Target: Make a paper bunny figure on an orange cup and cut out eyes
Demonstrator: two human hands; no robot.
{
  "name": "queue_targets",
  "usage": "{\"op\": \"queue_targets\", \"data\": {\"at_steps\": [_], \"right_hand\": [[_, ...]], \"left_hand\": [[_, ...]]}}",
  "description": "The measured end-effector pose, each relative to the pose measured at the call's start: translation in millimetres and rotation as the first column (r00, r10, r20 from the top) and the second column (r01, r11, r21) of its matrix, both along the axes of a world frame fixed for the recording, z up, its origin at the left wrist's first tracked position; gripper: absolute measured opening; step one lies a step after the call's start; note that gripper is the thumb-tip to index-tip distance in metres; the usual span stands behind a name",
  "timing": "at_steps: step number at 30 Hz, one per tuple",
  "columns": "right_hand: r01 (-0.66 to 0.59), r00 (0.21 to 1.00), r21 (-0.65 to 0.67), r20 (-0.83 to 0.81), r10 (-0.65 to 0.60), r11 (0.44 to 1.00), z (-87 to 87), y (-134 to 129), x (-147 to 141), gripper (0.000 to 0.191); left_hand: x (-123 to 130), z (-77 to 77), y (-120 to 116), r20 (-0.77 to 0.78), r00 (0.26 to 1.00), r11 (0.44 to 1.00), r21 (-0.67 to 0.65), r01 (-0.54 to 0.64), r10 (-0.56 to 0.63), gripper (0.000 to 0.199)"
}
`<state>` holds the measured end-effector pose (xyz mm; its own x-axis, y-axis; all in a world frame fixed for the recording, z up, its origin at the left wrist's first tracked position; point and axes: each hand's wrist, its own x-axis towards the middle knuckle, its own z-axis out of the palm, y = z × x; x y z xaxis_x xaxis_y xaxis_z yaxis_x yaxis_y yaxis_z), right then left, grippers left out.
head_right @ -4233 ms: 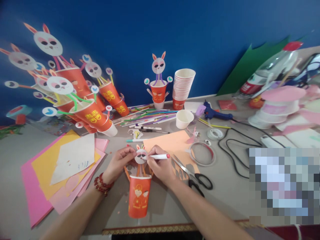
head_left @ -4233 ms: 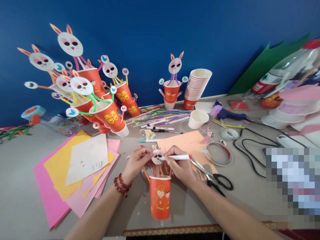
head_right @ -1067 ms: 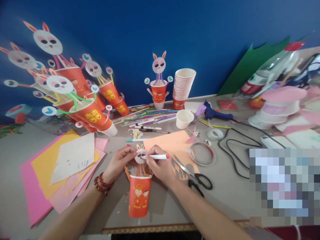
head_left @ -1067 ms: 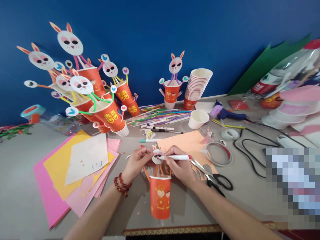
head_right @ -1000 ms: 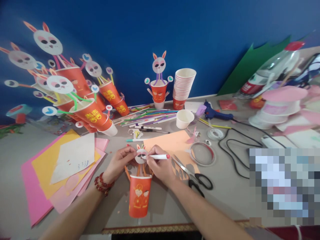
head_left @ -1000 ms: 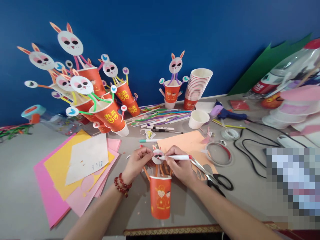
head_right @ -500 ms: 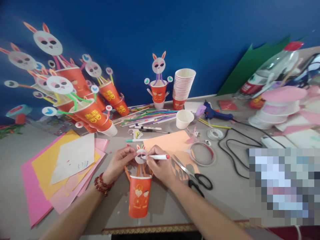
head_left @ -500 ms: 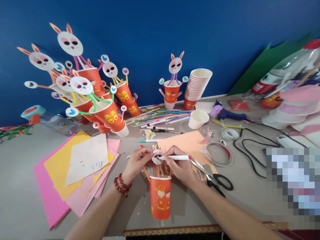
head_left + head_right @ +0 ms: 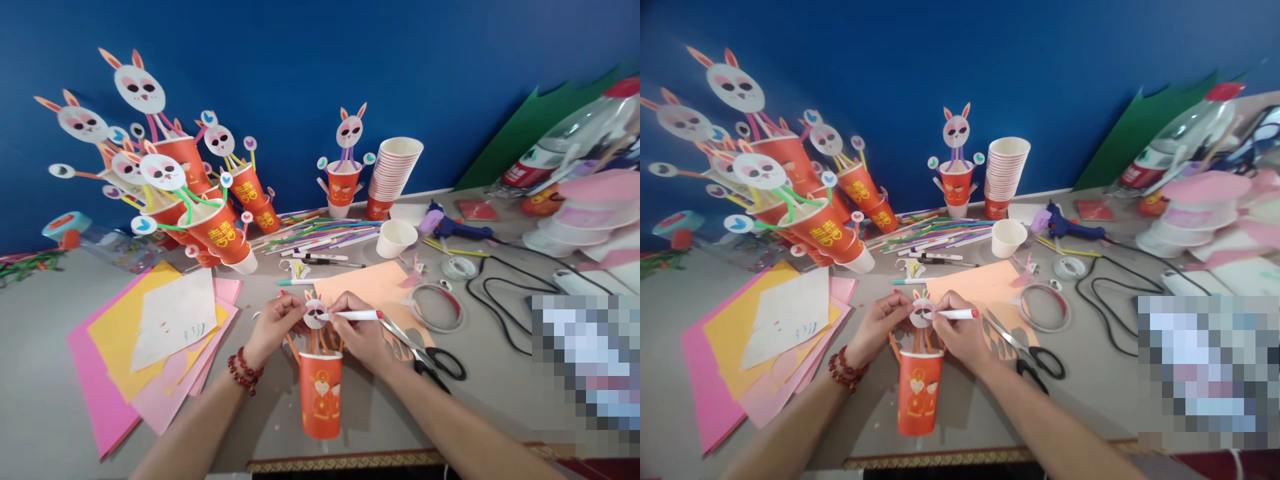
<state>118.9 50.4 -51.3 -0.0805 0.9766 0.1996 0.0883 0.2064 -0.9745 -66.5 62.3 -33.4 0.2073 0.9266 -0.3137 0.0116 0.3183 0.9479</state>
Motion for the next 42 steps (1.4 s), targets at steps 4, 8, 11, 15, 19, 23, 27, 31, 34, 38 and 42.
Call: {"op": "queue_targets", "data": {"at_steps": [4, 8, 11, 15, 19, 23, 27, 31, 34, 38, 42], "right_hand": [[-0.005, 1.0, 0.005, -0.012, 0.005, 1.0, 0.8, 0.0, -0.1, 0.011], [-0.005, 1.0, 0.013, -0.023, 0.006, 1.0, 0.3, 0.6, -0.1, 0.011], [0.01, 1.0, 0.011, -0.01, -0.01, 1.0, -0.4, 0.8, 0.0, 0.013], [0.007, 1.0, 0.006, -0.004, -0.007, 1.0, -0.2, 0.7, 0.4, 0.013], [0.005, 1.0, 0.011, -0.002, -0.005, 1.0, -0.4, 0.7, 0.7, 0.013], [0.006, 1.0, 0.008, -0.003, -0.006, 1.0, -0.6, 1.1, 0.6, 0.012], [0.031, 1.0, 0.015, 0.002, -0.031, 0.999, 1.2, 1.1, 0.4, 0.012], [0.025, 1.0, 0.002, -0.004, -0.025, 1.0, 3.0, 0.7, 0.1, 0.013], [0.041, 0.999, -0.006, -0.015, -0.041, 0.999, 3.0, 0.1, 0.3, 0.013], [0.048, 0.999, -0.027, -0.024, -0.049, 0.998, 3.7, -0.6, 0.4, 0.012], [0.027, 1.0, -0.023, 0.0, -0.027, 0.999, 4.7, -0.2, 0.1, 0.013]], "left_hand": [[0.2, 1.2, 0.4, -0.006, 1.0, 1.0, -0.005, 0.002, -0.002, 0.031], [0.6, 3.3, 0.4, -0.007, 1.0, 1.0, -0.006, 0.002, -0.002, 0.031], [0.6, 4.0, 0.3, -0.01, 1.0, 1.0, -0.008, -0.002, 0.002, 0.031], [0.3, 3.4, -0.1, -0.006, 1.0, 1.0, -0.004, 0.0, 0.0, 0.03], [0.6, 4.0, -0.6, -0.001, 1.0, 1.0, -0.01, 0.0, 0.0, 0.031], [1.2, 5.2, -0.4, -0.001, 1.0, 1.0, -0.012, -0.002, 0.002, 0.031], [1.3, 5.4, -0.1, -0.004, 1.0, 1.0, -0.01, -0.003, 0.003, 0.033], [1.4, 5.6, -0.4, -0.011, 1.0, 1.0, -0.008, -0.002, 0.002, 0.033], [1.6, 5.7, -0.8, -0.004, 1.0, 1.0, -0.015, -0.004, 0.004, 0.033], [2.0, 5.9, -0.8, -0.006, 1.0, 1.0, -0.018, -0.018, 0.018, 0.034], [2.8, 7.5, -0.6, -0.011, 1.0, 1.0, -0.014, -0.02, 0.02, 0.035]]}}
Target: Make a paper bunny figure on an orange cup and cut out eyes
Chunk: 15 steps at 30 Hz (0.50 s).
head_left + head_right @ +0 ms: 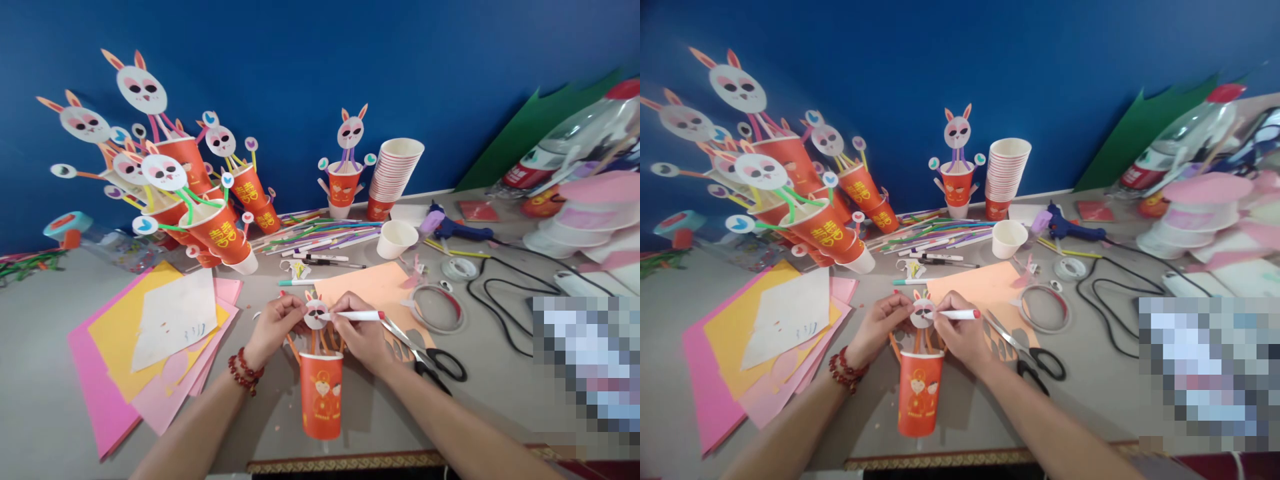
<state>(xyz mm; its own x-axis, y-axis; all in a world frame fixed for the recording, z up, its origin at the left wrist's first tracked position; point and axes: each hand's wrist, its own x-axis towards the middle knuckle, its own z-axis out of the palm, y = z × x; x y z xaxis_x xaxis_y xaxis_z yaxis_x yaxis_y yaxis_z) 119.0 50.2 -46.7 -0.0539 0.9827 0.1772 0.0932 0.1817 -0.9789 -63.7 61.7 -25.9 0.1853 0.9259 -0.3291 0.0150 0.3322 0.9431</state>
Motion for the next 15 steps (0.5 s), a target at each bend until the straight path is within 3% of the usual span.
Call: {"op": "queue_targets", "data": {"at_steps": [15], "right_hand": [[0.023, 1.0, 0.005, -0.004, -0.023, 1.0, -1.9, 0.3, -0.2, 0.013]], "left_hand": [[-0.4, -1.2, 0.0, -0.01, 1.0, 1.0, -0.001, 0.002, -0.002, 0.034]]}}
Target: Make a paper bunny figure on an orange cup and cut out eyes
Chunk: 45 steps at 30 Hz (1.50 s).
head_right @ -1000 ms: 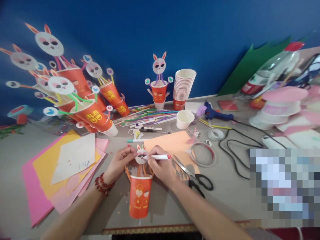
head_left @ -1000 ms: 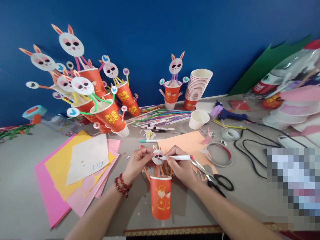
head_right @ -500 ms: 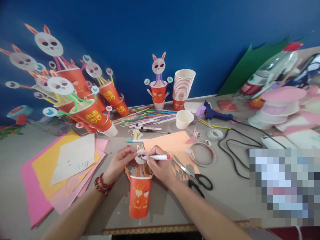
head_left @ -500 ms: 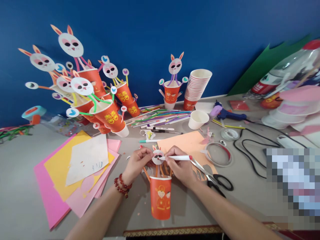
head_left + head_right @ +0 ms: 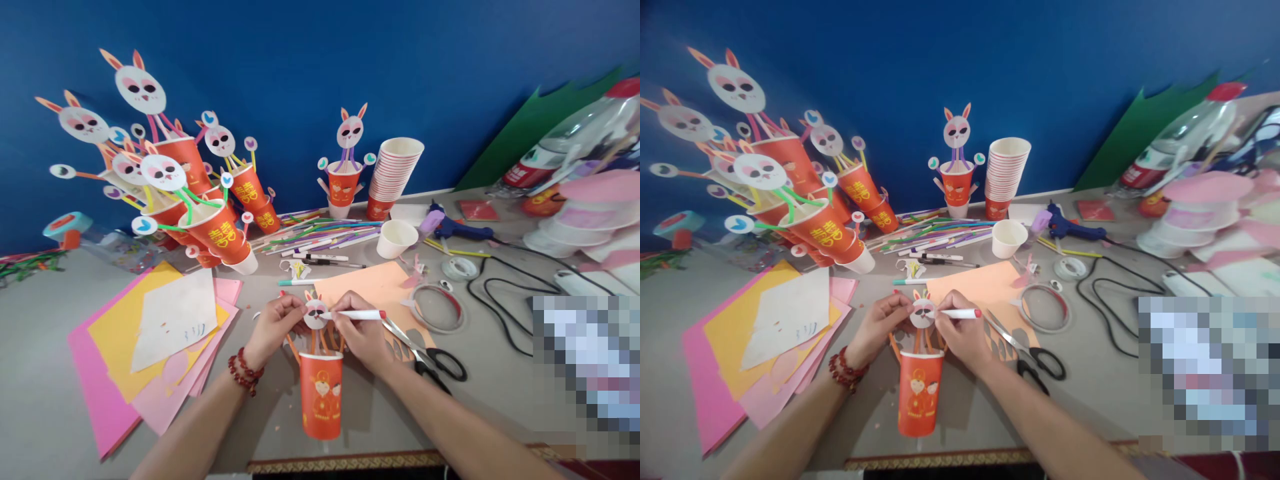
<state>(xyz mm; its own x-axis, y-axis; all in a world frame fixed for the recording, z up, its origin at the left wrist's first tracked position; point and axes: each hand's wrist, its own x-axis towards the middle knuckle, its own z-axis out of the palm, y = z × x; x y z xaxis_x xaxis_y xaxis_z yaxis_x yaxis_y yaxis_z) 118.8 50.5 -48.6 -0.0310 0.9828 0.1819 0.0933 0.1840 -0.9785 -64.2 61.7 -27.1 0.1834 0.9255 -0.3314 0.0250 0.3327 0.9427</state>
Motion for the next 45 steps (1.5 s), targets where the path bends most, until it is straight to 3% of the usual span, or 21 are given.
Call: {"op": "queue_targets", "data": {"at_steps": [45], "right_hand": [[-0.044, 0.999, 0.037, -0.004, 0.044, 0.998, -2.5, 1.2, -0.1, 0.013]], "left_hand": [[-1.8, -1.2, -0.3, -0.014, 1.0, 0.999, 0.02, 0.027, -0.027, 0.032]]}}
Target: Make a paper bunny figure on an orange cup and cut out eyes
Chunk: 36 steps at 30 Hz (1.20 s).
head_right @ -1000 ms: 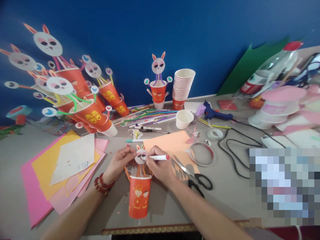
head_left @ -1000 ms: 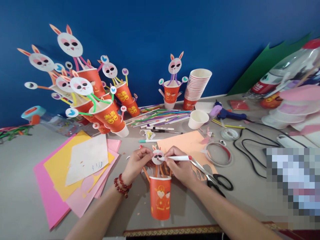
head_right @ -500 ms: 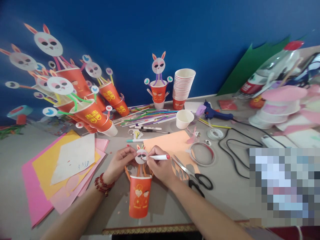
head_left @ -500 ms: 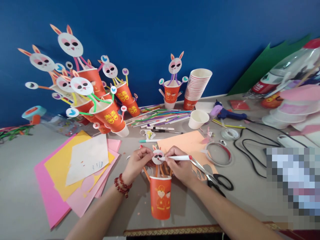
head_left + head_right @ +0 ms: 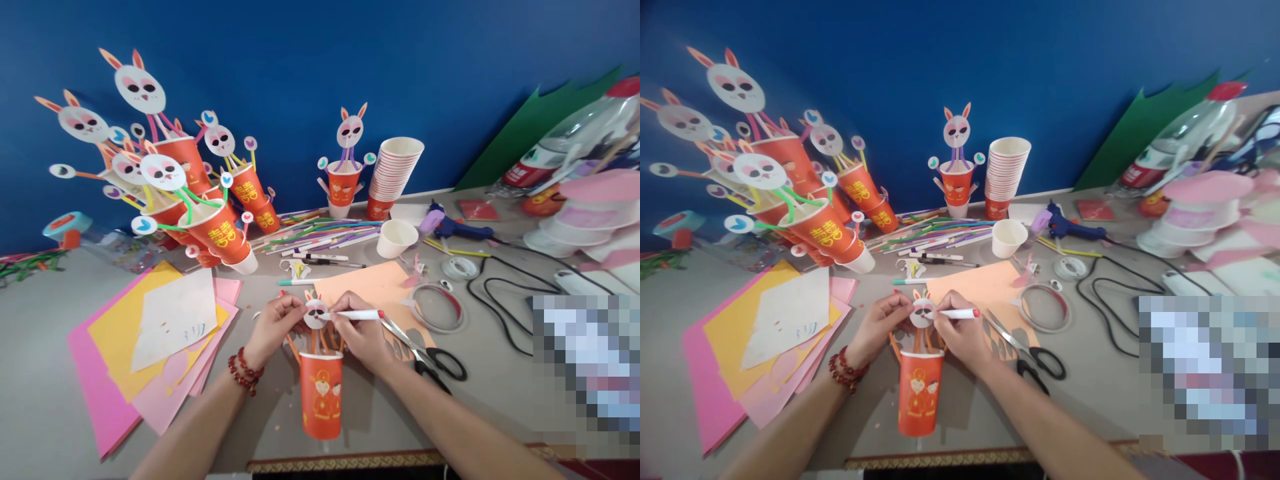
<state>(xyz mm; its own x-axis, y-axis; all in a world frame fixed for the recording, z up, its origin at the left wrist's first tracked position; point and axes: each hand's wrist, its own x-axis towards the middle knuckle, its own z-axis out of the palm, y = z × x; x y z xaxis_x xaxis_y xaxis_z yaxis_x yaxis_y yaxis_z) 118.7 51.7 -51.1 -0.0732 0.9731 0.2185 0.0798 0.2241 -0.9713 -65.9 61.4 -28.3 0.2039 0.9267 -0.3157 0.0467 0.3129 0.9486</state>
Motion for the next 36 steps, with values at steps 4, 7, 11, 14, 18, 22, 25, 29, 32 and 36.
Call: {"op": "queue_targets", "data": {"at_steps": [4, 7, 11, 14, 18, 22, 25, 29, 32, 36], "right_hand": [[-0.004, 1.0, 0.001, 0.011, 0.004, 1.0, -0.2, -0.9, 0.8, 0.014], [0.012, 1.0, 0.0, 0.008, -0.012, 1.0, -0.8, -1.2, 1.1, 0.013], [0.012, 1.0, -0.014, -0.005, -0.012, 1.0, -0.1, -1.2, 1.0, 0.013], [0.008, 1.0, -0.024, -0.007, -0.008, 1.0, 1.3, -0.9, 0.5, 0.013], [-0.001, 1.0, -0.026, 0.004, 0.001, 1.0, 2.3, -0.7, 0.0, 0.014], [0.007, 1.0, -0.019, 0.006, -0.007, 1.0, 1.7, -0.8, 0.3, 0.013], [0.001, 1.0, -0.017, 0.011, 0.0, 1.0, 1.1, -0.9, 0.5, 0.012], [0.006, 1.0, -0.019, -0.002, -0.006, 1.0, 1.4, -0.8, 0.2, 0.013], [0.0, 1.0, -0.026, -0.019, 0.0, 1.0, 2.1, -1.0, 0.0, 0.011], [0.002, 1.0, -0.034, -0.015, -0.003, 0.999, 1.9, -1.2, -0.1, 0.011]], "left_hand": [[-0.2, 0.0, -0.3, 0.014, 1.0, 1.0, -0.006, -0.002, 0.002, 0.032], [0.0, -0.4, 0.2, 0.013, 1.0, 1.0, -0.008, -0.007, 0.008, 0.032], [0.0, -1.8, 0.5, 0.017, 1.0, 1.0, -0.006, -0.009, 0.009, 0.032], [0.1, -2.0, 0.2, 0.012, 1.0, 1.0, -0.006, -0.013, 0.013, 0.032], [0.6, 0.0, 0.1, 0.011, 1.0, 1.0, -0.007, -0.007, 0.007, 0.033], [0.5, 0.8, 0.5, 0.002, 1.0, 1.0, -0.007, -0.005, 0.005, 0.033], [0.2, -0.1, 0.7, 0.005, 1.0, 1.0, -0.003, -0.004, 0.004, 0.032], [0.2, -0.4, 0.8, 0.009, 1.0, 1.0, 0.004, -0.005, 0.005, 0.031], [0.1, -0.3, 0.7, 0.006, 1.0, 1.0, 0.001, -0.003, 0.003, 0.031], [-0.2, -0.6, 0.4, 0.018, 1.0, 1.0, -0.008, -0.004, 0.004, 0.03]]}}
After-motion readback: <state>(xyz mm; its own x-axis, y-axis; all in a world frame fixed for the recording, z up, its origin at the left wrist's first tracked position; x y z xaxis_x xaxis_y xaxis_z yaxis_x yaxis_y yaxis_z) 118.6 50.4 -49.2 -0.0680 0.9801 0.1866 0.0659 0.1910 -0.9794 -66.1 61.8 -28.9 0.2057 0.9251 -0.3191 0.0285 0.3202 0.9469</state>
